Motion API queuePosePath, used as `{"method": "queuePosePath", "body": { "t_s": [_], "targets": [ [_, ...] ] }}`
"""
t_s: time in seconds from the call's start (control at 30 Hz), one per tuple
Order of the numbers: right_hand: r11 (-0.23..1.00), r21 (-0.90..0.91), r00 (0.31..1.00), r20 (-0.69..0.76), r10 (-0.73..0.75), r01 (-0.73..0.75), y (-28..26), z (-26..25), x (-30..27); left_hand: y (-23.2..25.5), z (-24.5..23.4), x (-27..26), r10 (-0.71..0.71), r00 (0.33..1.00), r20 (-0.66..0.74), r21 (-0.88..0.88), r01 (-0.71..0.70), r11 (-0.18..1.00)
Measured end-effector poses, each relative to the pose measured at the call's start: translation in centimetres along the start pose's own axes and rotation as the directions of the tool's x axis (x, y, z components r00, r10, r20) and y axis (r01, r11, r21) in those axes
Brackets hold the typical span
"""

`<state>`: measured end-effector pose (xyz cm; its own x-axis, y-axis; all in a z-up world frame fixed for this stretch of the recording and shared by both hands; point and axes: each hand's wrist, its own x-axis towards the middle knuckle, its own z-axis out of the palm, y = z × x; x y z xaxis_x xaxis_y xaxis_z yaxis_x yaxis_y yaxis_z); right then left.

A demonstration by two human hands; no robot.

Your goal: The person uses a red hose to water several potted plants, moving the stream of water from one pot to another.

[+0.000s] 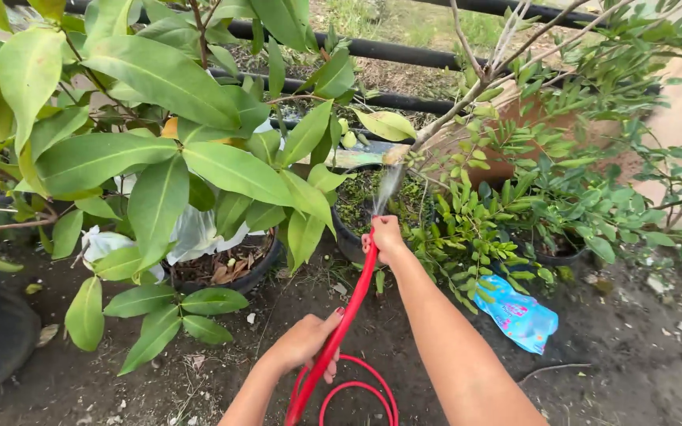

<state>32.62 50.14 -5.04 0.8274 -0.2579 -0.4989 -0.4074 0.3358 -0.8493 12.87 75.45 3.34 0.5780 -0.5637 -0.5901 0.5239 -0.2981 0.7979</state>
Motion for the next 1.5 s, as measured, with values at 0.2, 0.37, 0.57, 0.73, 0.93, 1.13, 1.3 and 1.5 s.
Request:
{"method": "queuePosePath", "body": {
  "t_s": [0.2,0.37,0.57,0.73,0.93,1.13,1.3,1.5],
  "targets": [
    [0.996,-0.039,0.997,-0.002,0.082,-0.082,1.7,0.1,1.3,0.5,-0.2,-1.3,0.009,1.0,-0.005,0.049,-0.009,0.999],
    [0.994,-0.059,0.995,-0.002,0.096,-0.096,2.6,0.3,0.0,-0.4,1.1,-1.5,-0.004,1.0,-0.007,0.063,0.005,0.998],
    [0.989,-0.133,0.998,0.004,0.068,-0.067,1.8,1.2,-1.3,-0.5,2.3,-1.5,0.024,1.0,-0.015,0.037,-0.024,0.999],
    [0.99,-0.121,0.994,0.064,0.086,-0.078,2.7,1.2,-0.4,-0.1,2.5,-2.3,0.033,0.999,-0.001,0.059,-0.033,0.998],
    [0.99,-0.11,0.992,0.083,0.099,-0.09,2.6,1.3,-0.9,-0.1,2.7,-2.3,0.034,0.999,0.005,0.085,-0.035,0.996],
    [0.992,-0.106,0.992,0.096,0.083,-0.073,2.2,0.5,-0.6,0.0,3.2,-2.0,0.031,1.0,0.002,0.053,-0.031,0.998],
    [0.991,-0.093,0.993,0.057,0.102,-0.097,2.1,-1.1,-0.9,0.5,4.1,-2.3,0.033,0.999,-0.006,0.065,-0.032,0.997],
    [0.989,-0.071,0.991,-0.05,0.124,-0.128,3.2,-4.6,-0.1,0.7,5.5,-2.3,0.044,0.999,-0.02,0.101,-0.041,0.994]
  ]
}}
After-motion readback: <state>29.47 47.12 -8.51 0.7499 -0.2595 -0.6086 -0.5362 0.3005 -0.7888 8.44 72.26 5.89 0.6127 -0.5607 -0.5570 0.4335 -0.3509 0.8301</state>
